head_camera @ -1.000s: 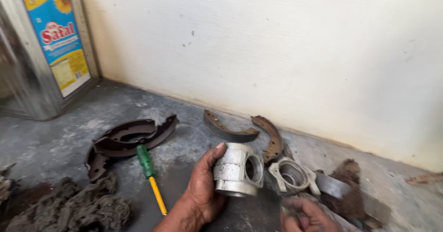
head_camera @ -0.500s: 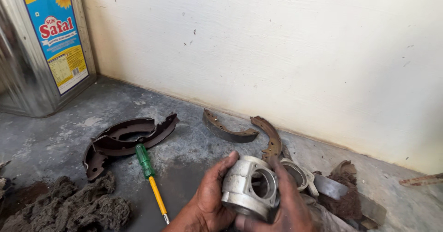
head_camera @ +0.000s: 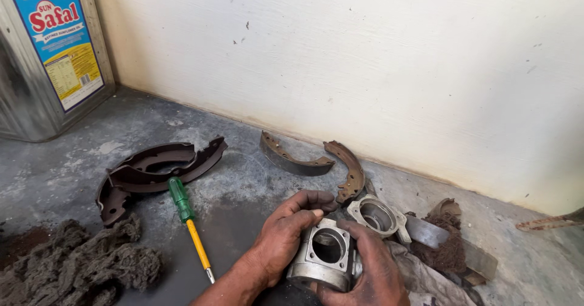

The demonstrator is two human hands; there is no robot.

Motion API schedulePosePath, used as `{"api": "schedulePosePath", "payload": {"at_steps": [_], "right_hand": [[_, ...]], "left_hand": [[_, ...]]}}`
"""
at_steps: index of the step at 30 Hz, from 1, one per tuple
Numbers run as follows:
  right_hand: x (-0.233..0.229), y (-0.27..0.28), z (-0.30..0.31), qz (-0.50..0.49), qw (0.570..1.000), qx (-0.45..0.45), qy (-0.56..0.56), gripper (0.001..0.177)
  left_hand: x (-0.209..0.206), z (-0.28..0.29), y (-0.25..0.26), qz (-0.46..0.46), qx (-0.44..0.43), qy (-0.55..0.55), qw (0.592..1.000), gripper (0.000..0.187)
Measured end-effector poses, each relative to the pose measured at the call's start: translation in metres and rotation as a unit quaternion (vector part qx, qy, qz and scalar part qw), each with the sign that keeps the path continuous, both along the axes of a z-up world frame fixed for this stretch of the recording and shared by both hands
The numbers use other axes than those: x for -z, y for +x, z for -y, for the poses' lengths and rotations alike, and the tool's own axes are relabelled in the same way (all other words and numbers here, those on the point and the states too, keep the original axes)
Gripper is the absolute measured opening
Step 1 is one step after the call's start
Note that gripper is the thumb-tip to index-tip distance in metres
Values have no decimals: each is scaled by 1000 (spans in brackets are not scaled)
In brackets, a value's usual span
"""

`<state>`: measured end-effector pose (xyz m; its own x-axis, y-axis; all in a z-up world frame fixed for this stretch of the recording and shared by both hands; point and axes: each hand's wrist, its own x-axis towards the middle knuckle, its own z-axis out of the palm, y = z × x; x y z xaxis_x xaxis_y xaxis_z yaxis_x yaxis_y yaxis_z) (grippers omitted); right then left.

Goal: The person handles a metal housing, a piston, and brake shoes by hand on a floor surface, wiping them with a cloth and using a screwdriver to probe the interior of the housing.

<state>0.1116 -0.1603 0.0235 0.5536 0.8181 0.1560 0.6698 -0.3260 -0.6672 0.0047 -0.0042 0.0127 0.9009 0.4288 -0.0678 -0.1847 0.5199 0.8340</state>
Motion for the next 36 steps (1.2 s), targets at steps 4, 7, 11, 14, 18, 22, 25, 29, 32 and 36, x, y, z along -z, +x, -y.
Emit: {"api": "schedulePosePath", "payload": {"at_steps": [4, 7, 11, 14, 18, 22, 25, 29, 32, 36], "right_hand": [[4, 6, 7, -12, 1000, -7, 0, 108], [14, 14, 21, 33, 999, -32, 0, 116], [11, 41, 49, -163, 984, 13, 76, 98], [-3, 56, 46, -102, 987, 111, 49, 82], [-31, 56, 11, 98, 945, 170, -261, 94], [-35, 47, 2, 141, 948, 155, -242, 94], [-29, 46, 2, 157, 935, 176, -265, 74], [-24, 45, 5, 141, 947, 208, -199, 38], [-16, 45, 13, 101, 959, 243, -110, 30], [-4, 62, 28, -137, 929, 306, 155, 26]], "left_hand": [[1, 2, 1, 7, 7, -9, 1000, 37], [6, 3, 0, 36, -2, 42, 998, 32], [10, 1, 1, 20, -14, 69, 997, 29], [10, 1, 1, 17, -4, 42, 999, 29], [8, 3, -1, 22, -5, 31, 999, 28], [7, 4, -1, 15, -13, 51, 999, 27], [5, 3, 1, -5, 6, 44, 999, 28], [5, 3, 0, -13, 3, 45, 999, 32], [6, 3, 0, -7, 6, 45, 999, 34], [5, 3, 0, -16, -11, 45, 999, 31]]}}
